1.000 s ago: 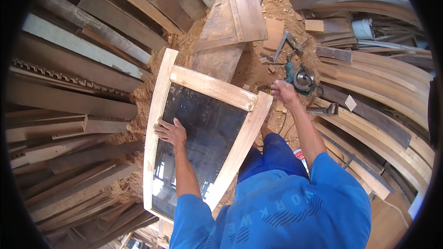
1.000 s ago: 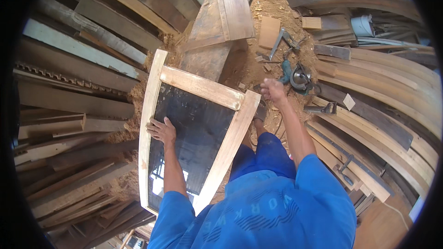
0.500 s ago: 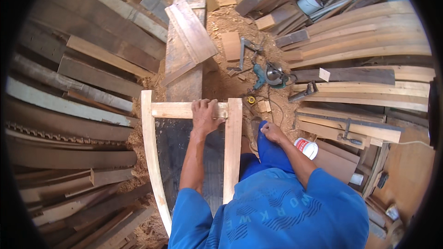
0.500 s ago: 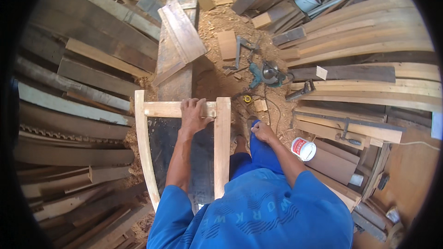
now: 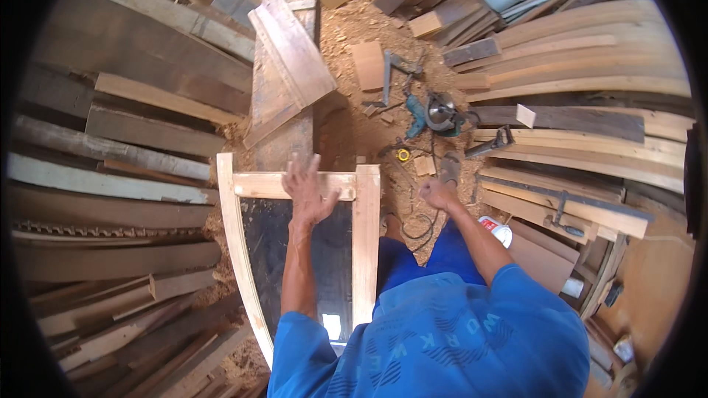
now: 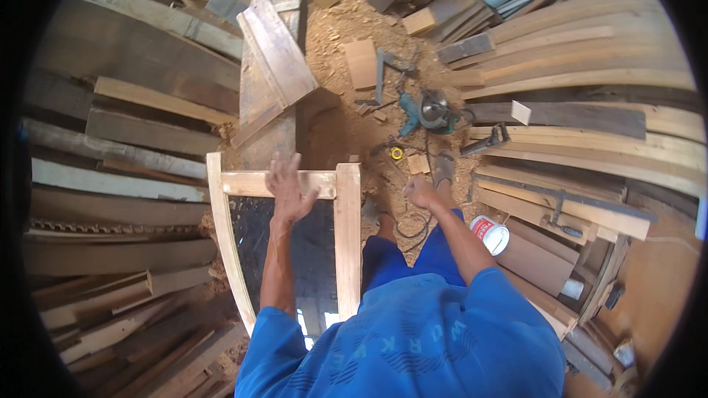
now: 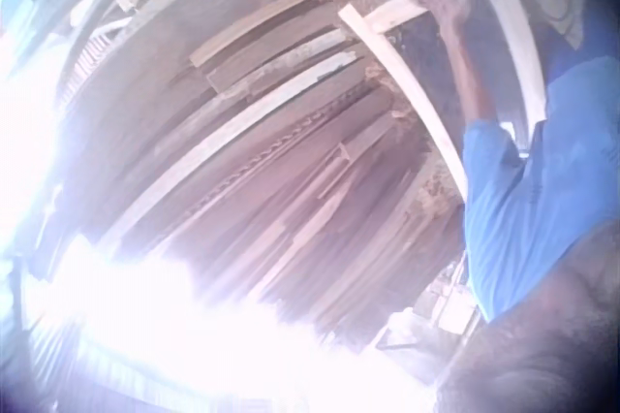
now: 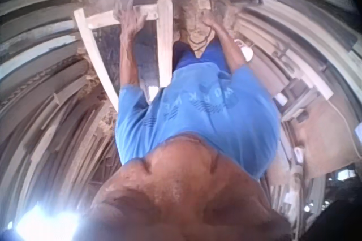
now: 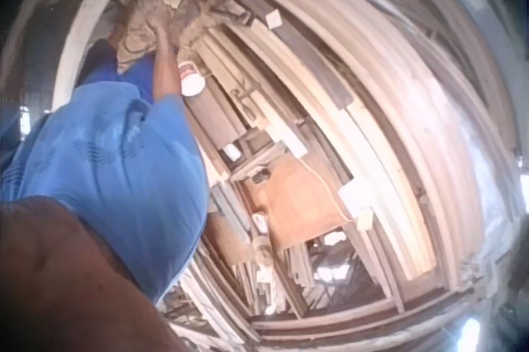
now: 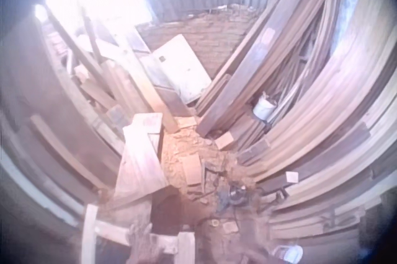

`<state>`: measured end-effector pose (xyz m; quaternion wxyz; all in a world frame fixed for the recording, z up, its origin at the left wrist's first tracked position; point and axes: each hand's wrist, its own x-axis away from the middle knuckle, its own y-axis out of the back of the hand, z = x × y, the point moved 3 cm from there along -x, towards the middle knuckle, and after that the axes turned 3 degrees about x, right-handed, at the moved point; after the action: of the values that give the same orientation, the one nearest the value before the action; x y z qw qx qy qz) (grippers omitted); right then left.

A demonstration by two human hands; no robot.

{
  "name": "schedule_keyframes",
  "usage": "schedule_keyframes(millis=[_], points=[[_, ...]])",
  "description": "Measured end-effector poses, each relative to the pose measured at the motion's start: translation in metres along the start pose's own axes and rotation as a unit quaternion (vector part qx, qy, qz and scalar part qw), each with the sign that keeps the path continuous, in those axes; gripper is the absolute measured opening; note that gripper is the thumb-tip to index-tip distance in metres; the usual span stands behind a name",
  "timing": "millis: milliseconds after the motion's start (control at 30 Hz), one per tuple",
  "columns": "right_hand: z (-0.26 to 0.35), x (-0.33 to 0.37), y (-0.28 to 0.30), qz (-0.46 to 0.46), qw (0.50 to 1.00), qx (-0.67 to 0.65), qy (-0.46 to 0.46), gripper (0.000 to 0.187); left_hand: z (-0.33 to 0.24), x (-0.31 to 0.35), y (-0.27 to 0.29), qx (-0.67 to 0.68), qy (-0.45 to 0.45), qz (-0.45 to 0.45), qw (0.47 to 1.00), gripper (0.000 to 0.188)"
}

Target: The person measures and marks a wooden plank with a square and pencil, then cuts it using a circular saw to fit onto a larger wooden frame with a glass panel.

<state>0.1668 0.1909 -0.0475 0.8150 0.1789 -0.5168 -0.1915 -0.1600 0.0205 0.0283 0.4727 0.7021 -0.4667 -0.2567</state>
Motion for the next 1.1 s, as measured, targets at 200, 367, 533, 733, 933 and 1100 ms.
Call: schedule_keyframes(millis=[200,367,533,733,933,1100], points=[[-0.013,-0.147,0.013,-0.025,0.996,-0.031,0.074,0.035,0.075,-0.009,-0.014,-0.094,0.344,-0.083,0.931,0.070],[-0.023,-0.285,0.007,0.003,0.992,-0.009,0.128,0.039,0.082,0.003,-0.017,-0.177,0.354,-0.073,0.915,0.058],[-0.091,-0.442,-0.037,-0.038,0.973,0.082,0.211,0.045,0.097,0.008,-0.016,-0.084,0.310,-0.095,0.942,0.059],[-0.133,-0.571,-0.071,-0.026,0.987,0.118,0.108,0.045,0.081,-0.004,-0.013,0.061,0.420,-0.139,0.895,0.084],[-0.114,-0.591,-0.078,-0.096,0.994,0.027,0.040,0.044,0.079,0.002,-0.004,0.111,0.417,-0.154,0.889,0.081],[-0.144,-0.625,-0.080,-0.305,0.939,-0.157,0.013,0.030,0.081,-0.009,-0.006,0.043,0.392,-0.067,0.917,0.078]])
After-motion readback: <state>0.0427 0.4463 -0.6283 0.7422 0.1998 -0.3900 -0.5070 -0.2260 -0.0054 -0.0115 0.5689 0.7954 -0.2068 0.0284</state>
